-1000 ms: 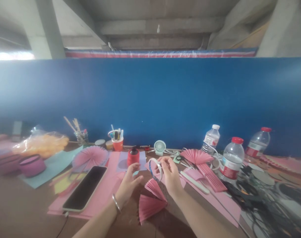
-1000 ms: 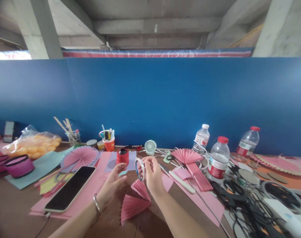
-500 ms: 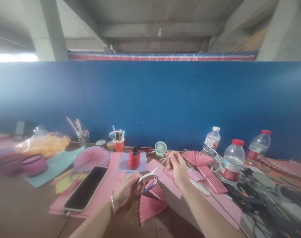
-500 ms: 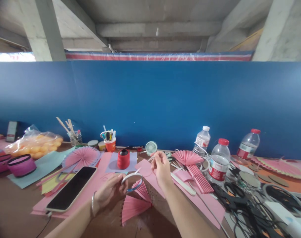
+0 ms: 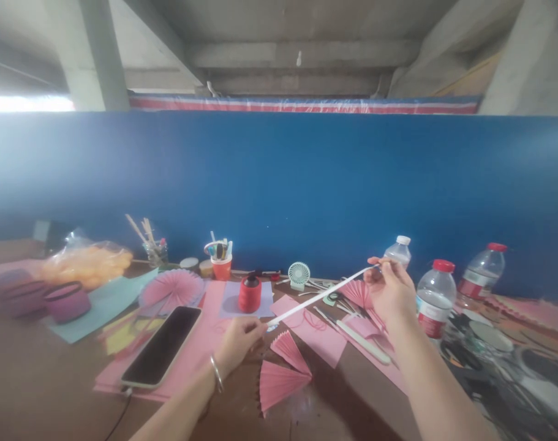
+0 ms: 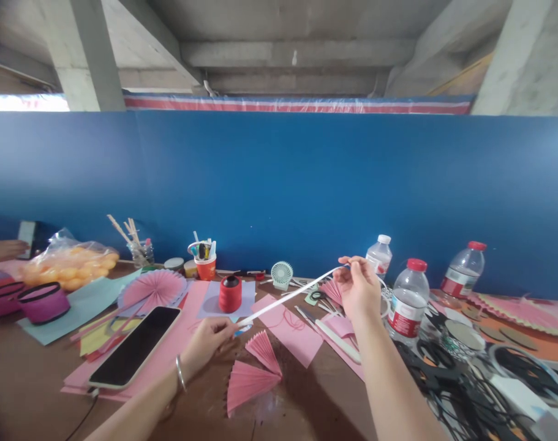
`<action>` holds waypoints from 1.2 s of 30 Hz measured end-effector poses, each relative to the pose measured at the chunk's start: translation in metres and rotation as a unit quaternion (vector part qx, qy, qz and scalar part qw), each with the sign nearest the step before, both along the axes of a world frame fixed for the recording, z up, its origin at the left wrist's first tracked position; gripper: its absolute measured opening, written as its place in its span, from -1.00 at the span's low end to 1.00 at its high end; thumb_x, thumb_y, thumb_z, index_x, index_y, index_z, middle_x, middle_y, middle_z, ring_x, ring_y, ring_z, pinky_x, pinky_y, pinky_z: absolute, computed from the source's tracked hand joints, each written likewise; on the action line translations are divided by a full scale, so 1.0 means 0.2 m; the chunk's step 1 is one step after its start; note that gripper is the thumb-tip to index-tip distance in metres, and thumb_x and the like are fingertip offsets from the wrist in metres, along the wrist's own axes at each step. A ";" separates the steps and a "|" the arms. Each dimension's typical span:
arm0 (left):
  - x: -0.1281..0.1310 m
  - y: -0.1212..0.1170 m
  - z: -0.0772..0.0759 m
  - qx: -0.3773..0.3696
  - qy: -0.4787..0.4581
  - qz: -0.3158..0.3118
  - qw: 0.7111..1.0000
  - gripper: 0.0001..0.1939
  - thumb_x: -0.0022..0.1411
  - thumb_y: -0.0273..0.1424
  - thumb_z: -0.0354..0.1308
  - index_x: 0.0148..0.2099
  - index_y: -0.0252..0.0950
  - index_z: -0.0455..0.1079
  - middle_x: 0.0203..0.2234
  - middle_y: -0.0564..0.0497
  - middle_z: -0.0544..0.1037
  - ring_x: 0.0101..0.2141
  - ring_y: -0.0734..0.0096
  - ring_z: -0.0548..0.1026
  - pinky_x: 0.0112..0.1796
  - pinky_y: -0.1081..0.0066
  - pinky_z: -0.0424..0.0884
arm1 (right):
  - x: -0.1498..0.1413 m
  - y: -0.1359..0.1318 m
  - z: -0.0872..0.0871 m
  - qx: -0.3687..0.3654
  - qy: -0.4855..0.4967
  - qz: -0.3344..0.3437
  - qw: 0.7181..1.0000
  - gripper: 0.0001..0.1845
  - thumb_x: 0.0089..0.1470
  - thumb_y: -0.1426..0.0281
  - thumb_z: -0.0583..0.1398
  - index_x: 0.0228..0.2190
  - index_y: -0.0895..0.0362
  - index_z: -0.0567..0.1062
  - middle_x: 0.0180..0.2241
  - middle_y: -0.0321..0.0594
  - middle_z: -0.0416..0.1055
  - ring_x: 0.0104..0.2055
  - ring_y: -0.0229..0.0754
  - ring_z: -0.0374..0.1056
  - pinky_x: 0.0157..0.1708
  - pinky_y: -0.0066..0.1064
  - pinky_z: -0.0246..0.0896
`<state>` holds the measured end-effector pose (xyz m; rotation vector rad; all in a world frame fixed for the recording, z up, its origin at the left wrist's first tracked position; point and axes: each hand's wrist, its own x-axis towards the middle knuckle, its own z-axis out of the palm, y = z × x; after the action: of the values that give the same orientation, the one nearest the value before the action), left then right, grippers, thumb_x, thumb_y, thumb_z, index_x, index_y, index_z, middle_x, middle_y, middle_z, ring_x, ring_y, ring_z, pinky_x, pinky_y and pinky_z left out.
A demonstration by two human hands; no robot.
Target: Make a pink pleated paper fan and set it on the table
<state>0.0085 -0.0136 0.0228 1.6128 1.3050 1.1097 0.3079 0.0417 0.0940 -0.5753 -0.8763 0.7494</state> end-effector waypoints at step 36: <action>0.07 -0.11 0.09 0.142 0.119 0.027 0.982 -0.75 0.12 -0.45 -0.11 -0.42 -0.27 0.40 -0.52 0.02 0.46 -0.41 0.37 0.38 -0.34 0.45 0.25 | -0.72 -0.32 -0.28 0.073 -0.639 -0.092 0.760 -0.84 0.00 0.58 0.07 -0.46 0.14 0.41 -0.43 -0.20 0.32 -0.32 -0.18 0.23 -0.31 -0.39 0.13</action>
<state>0.0229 -0.0355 0.0401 1.9809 1.3969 1.2087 0.1638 -0.0225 0.0385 -1.0287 -2.0816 -0.0234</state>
